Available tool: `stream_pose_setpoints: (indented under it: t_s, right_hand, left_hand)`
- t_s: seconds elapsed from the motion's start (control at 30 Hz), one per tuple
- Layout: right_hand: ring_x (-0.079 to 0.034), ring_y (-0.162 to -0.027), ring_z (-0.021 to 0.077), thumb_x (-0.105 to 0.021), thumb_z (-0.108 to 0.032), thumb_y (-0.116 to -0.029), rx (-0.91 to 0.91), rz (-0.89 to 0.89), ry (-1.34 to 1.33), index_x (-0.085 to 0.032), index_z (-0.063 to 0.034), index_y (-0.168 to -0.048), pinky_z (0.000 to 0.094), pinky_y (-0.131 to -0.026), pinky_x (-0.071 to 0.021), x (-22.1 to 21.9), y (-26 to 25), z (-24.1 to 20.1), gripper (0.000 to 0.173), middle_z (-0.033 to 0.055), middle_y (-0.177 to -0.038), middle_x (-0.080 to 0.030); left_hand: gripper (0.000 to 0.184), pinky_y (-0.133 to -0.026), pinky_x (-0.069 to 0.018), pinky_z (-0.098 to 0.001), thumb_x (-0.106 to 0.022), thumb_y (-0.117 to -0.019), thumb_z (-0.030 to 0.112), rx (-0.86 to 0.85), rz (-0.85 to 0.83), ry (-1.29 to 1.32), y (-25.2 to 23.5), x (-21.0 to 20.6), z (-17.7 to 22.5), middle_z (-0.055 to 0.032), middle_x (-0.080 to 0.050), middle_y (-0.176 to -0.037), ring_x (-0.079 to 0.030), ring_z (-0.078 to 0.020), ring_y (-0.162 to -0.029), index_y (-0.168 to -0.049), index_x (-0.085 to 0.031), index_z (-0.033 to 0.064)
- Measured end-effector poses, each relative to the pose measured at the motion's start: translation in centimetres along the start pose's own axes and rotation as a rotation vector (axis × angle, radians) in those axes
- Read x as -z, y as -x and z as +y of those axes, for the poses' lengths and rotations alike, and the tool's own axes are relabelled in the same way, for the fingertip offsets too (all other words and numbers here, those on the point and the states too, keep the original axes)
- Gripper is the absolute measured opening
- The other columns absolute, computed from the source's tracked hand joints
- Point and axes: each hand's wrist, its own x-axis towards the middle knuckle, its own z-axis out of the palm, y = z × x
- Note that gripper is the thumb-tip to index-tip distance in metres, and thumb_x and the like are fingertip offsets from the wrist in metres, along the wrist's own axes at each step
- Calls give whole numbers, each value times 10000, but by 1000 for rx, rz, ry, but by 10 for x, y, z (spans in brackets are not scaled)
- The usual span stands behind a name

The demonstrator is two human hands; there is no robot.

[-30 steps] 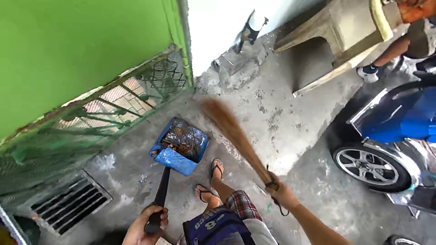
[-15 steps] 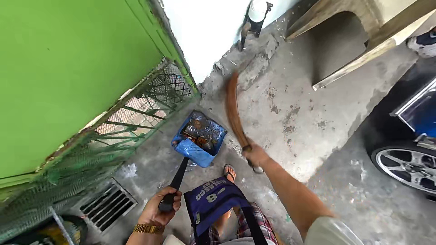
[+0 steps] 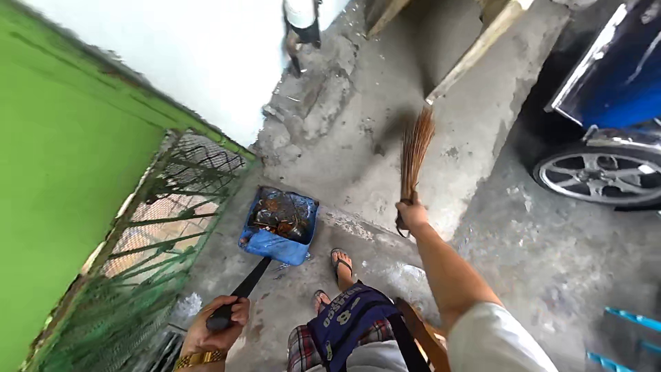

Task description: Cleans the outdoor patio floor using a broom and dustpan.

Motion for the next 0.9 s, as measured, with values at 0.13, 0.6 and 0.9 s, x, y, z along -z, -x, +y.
stream_pose_setpoints:
  t_s: [0.13,0.6,0.9]
  right_hand:
    - [-697,-1002,403,-666,-295,-946,18,-362,366,-289,-203,-1616,607,-834,-569,-48,54,44,775,247,-1227,-663]
    - [-665,-1156,421,-696,-372,-931,40,-233,339,-293,-436,-1610,690,-974,-499,24,308,221,792,187,-1290,-682]
    - [-654,-1181,310,-759,-310,-916,-242,167,-519,-351,-189,-1603,532,-995,-535,-33,387,336,808,184,-1412,-595]
  left_hand:
    - [241,-399,-490,-180,-368,-980,154,-2,42,-29,-4,-18,0,-77,-593,-638,-579,-88,-452,-864,-530,19]
    - [446,-509,-560,-217,-403,-1055,355,102,-230,-104,15,65,5,-76,-631,-670,-648,-124,-548,-874,-610,4]
    - [157,-562,-569,-191,-554,-895,84,269,-264,-195,125,98,19,-102,-649,-734,-659,-122,-595,-853,-632,-46]
